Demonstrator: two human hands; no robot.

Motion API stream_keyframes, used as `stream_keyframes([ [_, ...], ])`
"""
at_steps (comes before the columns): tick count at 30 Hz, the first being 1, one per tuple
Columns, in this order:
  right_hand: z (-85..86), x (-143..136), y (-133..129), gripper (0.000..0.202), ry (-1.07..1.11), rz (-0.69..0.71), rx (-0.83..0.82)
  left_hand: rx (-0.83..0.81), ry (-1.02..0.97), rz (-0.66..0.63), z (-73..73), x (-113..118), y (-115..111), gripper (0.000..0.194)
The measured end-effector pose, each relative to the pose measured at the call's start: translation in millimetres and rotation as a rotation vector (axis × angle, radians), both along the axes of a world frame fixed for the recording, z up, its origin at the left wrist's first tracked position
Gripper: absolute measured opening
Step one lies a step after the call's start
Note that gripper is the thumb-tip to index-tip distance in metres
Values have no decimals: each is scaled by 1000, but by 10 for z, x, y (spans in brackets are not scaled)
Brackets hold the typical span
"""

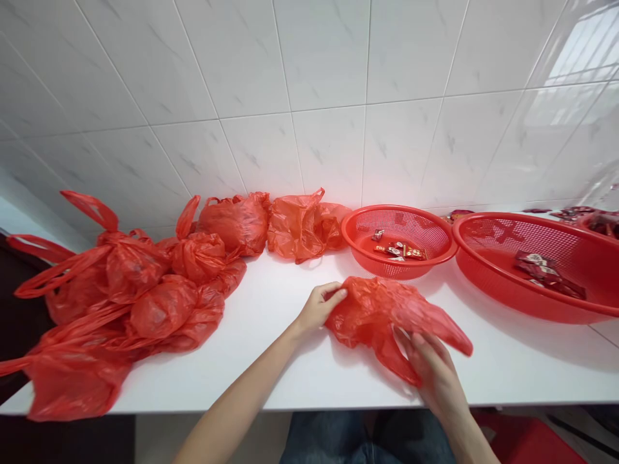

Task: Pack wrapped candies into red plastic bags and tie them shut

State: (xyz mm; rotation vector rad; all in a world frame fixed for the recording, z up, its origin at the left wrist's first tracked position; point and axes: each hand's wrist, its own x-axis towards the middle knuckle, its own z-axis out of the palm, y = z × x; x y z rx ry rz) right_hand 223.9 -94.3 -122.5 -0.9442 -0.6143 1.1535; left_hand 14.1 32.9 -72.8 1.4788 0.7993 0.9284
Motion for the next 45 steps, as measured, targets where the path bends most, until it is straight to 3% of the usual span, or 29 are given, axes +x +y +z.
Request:
stream_keyframes([
  [4, 64, -86, -14, 50, -423, 69, 36, -185, -204, 70, 52, -6, 10, 51],
  [8, 120, -135, -13, 45, -497, 221, 94, -261, -279, 77, 71, 12, -9, 38],
  [10, 130, -130, -21, 39, -515, 227, 53, -296, -287, 98, 63, 5, 34, 35],
  [12, 136, -105, -31, 32, -457, 162, 6, -296, -315, 223, 63, -59, 142, 33],
  [16, 166, -37, -33, 28, -123, -65, -21, -257, -390, 605, 91, -388, 451, 26],
  [20, 186, -4, -19, 30, 28, -103, -13, -316, -359, 727, 76, -689, 606, 22],
  [24, 163, 3, -18, 29, 27, -73, -3, -326, -318, 742, 13, -701, 612, 25],
  [34, 140, -3, -18, 26, 24, -41, -3, -175, -245, 724, -88, -616, 634, 45],
  [45, 62, 18, -70, 29, 10, -41, -20, 5, -46, 579, -193, -578, 626, 49],
])
